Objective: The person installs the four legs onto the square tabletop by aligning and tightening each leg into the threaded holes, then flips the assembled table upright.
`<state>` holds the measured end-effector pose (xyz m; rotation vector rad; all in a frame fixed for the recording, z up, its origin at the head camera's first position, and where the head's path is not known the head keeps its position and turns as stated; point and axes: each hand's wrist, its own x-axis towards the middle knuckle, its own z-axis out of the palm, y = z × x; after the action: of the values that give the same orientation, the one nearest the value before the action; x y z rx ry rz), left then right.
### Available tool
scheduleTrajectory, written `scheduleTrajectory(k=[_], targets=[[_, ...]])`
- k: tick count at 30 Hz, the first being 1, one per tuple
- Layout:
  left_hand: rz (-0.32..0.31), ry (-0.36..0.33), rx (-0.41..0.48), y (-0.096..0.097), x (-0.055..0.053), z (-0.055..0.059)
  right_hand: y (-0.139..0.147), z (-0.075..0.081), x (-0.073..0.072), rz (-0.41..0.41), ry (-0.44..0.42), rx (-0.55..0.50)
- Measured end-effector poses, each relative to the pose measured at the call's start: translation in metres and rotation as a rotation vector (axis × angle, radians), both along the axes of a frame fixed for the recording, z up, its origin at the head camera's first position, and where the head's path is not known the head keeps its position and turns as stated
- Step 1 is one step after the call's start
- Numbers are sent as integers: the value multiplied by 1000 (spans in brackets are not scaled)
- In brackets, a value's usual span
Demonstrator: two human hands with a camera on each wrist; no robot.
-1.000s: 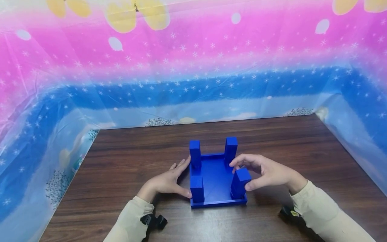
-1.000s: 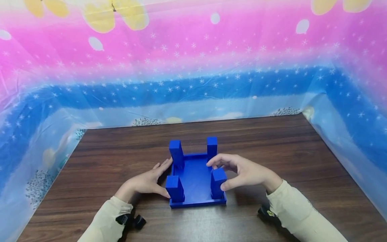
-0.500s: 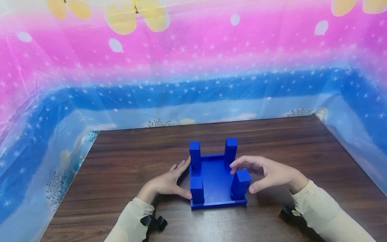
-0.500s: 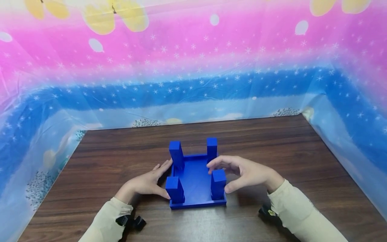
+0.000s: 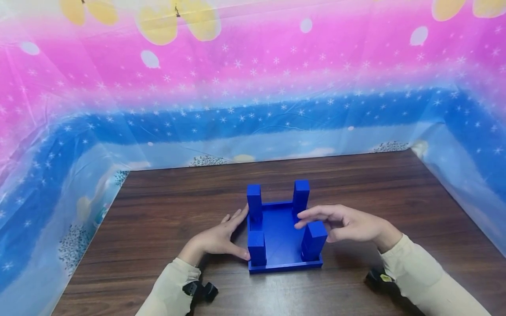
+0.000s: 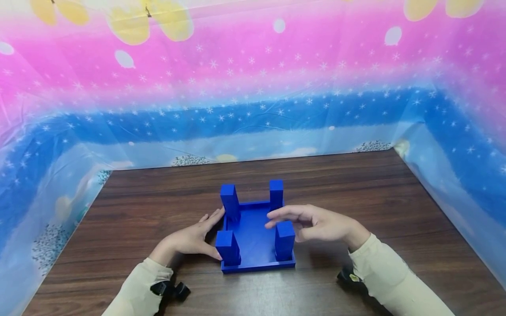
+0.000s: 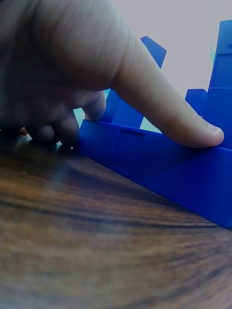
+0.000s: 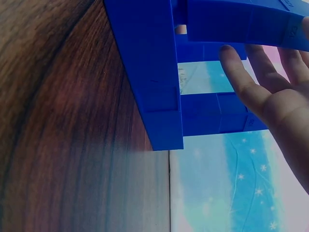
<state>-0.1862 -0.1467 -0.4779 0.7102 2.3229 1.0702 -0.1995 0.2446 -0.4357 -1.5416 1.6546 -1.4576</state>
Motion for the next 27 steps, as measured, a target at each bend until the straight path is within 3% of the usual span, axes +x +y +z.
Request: scheduleTrajectory(k=[5,13,15,22,27], targets=[[1,17,-9,-2,-3,-8,0,-1,0,14,-10,2],[17,18,-3,-7,-14,-34,2,-1,2,-31,-32,53],[14,24,0,-7,-13,-33,2,-1,2,-46,-39,66],[-5,35,11,-2,-2,-9,2,1,4,-74,-58,94],[6,22,-15,-1,-2,-8,1,3,4,-82,-74,102]])
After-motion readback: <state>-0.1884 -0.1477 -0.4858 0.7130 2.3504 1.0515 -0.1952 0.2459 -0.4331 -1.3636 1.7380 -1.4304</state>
